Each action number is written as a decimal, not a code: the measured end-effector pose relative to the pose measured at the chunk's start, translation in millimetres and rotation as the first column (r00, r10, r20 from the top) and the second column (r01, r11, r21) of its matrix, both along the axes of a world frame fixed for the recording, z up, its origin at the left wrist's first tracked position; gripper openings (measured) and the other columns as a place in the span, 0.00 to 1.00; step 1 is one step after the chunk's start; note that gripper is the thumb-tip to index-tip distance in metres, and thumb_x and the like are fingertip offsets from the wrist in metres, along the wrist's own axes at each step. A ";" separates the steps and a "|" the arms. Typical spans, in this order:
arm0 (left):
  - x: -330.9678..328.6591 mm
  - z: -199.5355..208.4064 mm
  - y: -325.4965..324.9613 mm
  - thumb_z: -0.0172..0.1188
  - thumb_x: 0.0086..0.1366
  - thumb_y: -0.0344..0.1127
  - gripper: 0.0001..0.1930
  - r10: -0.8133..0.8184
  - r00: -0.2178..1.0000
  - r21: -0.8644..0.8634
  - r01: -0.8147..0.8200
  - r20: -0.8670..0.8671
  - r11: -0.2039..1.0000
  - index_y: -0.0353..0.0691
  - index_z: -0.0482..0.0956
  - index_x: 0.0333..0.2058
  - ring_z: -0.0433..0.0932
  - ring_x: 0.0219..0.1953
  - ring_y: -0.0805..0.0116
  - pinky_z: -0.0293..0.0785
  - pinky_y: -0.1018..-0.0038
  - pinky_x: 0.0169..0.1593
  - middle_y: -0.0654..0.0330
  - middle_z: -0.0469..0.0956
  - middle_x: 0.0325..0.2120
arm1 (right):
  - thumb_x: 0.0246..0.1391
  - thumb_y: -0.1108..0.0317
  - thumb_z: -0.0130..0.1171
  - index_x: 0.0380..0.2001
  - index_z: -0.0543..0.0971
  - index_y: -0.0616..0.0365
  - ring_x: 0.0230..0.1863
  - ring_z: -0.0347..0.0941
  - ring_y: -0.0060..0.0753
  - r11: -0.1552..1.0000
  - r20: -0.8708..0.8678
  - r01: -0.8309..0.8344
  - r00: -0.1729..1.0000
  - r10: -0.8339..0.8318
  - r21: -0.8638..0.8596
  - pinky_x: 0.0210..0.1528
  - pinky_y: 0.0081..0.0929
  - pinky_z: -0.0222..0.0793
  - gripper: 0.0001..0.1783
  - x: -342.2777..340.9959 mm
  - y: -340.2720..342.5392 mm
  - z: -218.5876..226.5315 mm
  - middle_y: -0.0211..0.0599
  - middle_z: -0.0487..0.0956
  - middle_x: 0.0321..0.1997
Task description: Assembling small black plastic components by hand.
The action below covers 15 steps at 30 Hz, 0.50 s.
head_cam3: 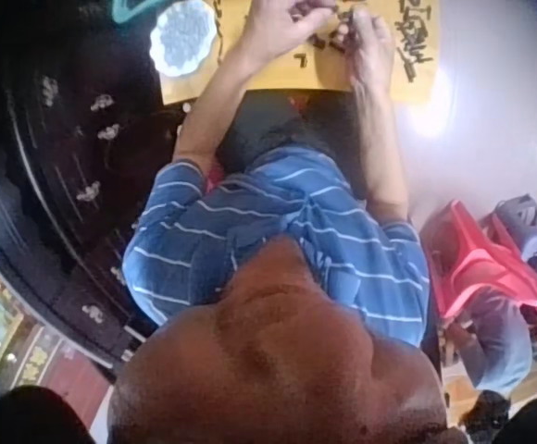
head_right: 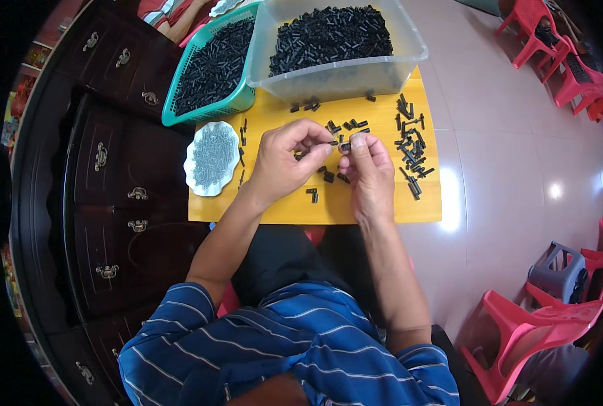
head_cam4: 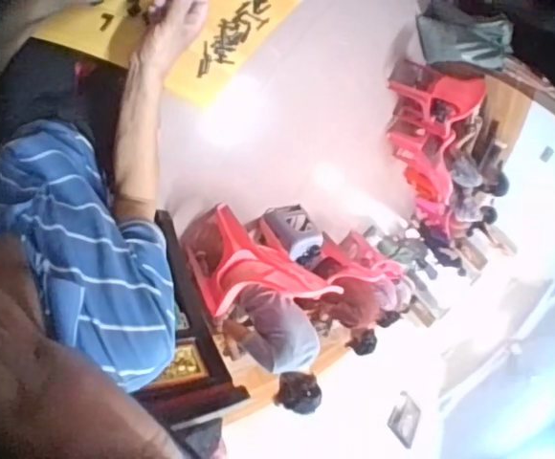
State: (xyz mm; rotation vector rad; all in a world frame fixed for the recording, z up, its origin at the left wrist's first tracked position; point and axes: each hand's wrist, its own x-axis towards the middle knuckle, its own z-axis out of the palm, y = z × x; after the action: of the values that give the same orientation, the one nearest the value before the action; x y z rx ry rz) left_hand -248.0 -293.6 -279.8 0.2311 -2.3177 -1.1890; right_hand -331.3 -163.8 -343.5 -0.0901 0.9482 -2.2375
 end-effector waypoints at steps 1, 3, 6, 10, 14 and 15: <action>3.4 2.3 2.3 0.66 0.60 0.22 0.06 -0.009 1.000 0.037 0.009 0.003 0.999 0.33 0.82 0.36 0.83 0.30 0.72 0.79 0.76 0.36 0.58 0.84 0.29 | 0.68 0.60 0.60 0.42 0.76 0.54 0.30 0.74 0.14 1.000 0.002 -0.004 1.000 0.004 0.002 0.34 0.15 0.72 0.09 1.0 -0.8 -0.5 0.26 0.79 0.34; 6.6 5.5 4.7 0.66 0.59 0.22 0.05 -0.003 1.000 0.038 0.003 -0.004 0.999 0.33 0.82 0.35 0.83 0.30 0.73 0.79 0.76 0.36 0.58 0.84 0.29 | 0.69 0.63 0.59 0.42 0.76 0.55 0.30 0.74 0.15 1.000 -0.060 -0.017 0.998 0.018 0.015 0.35 0.15 0.73 0.08 2.5 -2.2 -2.4 0.26 0.79 0.34; 9.2 5.0 4.2 0.66 0.59 0.21 0.05 -0.010 1.000 0.024 0.010 -0.010 1.000 0.33 0.82 0.34 0.83 0.31 0.73 0.79 0.77 0.36 0.58 0.83 0.29 | 0.69 0.66 0.59 0.43 0.76 0.56 0.31 0.75 0.15 1.000 -0.102 0.001 0.995 0.000 0.015 0.37 0.16 0.74 0.06 5.3 -4.2 -1.9 0.25 0.78 0.35; 12.3 6.0 2.5 0.65 0.59 0.20 0.04 -0.044 0.999 -0.009 0.044 0.004 0.999 0.33 0.81 0.32 0.83 0.31 0.71 0.79 0.76 0.36 0.58 0.83 0.29 | 0.69 0.67 0.59 0.43 0.76 0.57 0.33 0.75 0.16 1.000 -0.135 0.013 0.991 -0.012 0.007 0.39 0.17 0.75 0.06 7.7 -4.4 0.1 0.25 0.78 0.36; 13.6 2.9 1.3 0.65 0.58 0.20 0.04 -0.050 0.998 -0.085 0.047 -0.030 0.995 0.33 0.81 0.32 0.84 0.30 0.67 0.79 0.74 0.35 0.57 0.83 0.28 | 0.69 0.69 0.59 0.43 0.76 0.59 0.35 0.75 0.17 0.997 -0.237 0.061 0.970 -0.047 0.054 0.41 0.17 0.74 0.05 11.4 -5.3 1.5 0.26 0.78 0.36; 13.9 3.0 1.4 0.65 0.57 0.20 0.04 -0.044 0.999 -0.149 0.039 -0.025 0.988 0.33 0.81 0.31 0.84 0.30 0.66 0.79 0.74 0.35 0.56 0.82 0.28 | 0.68 0.70 0.59 0.42 0.76 0.60 0.35 0.75 0.17 0.993 -0.293 0.083 0.955 -0.055 0.084 0.41 0.17 0.74 0.05 11.9 -5.4 1.7 0.27 0.78 0.37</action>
State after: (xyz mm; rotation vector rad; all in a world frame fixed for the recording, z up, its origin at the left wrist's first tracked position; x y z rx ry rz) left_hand -234.1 -292.2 -276.8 0.1122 -2.3837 -1.0257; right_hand -319.3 -169.3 -341.7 -0.3557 1.2296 -2.2782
